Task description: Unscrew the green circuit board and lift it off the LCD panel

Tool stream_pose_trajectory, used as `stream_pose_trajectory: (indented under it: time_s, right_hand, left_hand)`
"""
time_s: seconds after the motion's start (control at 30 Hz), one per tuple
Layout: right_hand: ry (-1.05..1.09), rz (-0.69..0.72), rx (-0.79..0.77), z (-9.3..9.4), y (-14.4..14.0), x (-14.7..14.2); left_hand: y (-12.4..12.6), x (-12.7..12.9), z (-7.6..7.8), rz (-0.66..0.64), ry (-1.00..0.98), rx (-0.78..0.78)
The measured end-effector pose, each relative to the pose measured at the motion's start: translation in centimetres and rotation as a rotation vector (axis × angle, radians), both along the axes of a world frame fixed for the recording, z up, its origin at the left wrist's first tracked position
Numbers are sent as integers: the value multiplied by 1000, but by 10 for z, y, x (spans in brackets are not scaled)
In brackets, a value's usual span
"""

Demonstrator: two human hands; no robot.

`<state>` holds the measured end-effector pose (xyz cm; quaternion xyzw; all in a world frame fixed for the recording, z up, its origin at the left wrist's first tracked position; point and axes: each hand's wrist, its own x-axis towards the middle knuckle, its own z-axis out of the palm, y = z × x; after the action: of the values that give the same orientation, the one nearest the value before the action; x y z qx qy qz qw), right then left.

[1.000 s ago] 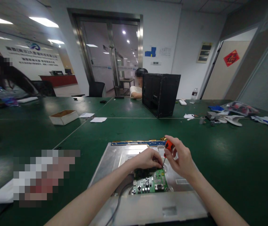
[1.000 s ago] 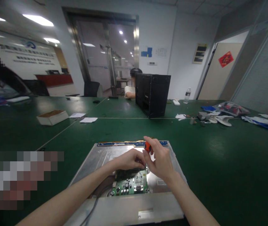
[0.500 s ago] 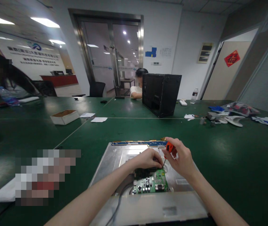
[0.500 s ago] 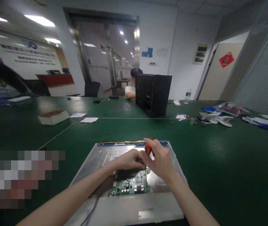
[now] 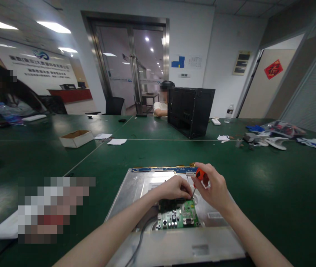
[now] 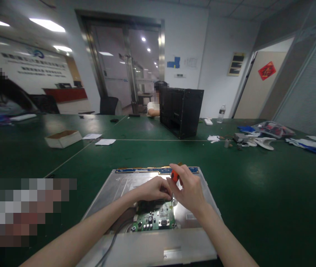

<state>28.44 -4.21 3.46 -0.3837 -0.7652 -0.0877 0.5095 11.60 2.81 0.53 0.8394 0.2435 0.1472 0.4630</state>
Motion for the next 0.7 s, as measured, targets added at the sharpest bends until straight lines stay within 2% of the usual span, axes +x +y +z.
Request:
stream_pose_trajectory:
  time_s: [0.37, 0.7]
  right_hand:
    - [-3, 44, -40, 6, -6, 0]
    - [21, -16, 10, -1, 0, -1]
  left_hand:
    - [-3, 0, 4, 12, 34, 10]
    - [-2, 0, 3, 9, 19, 17]
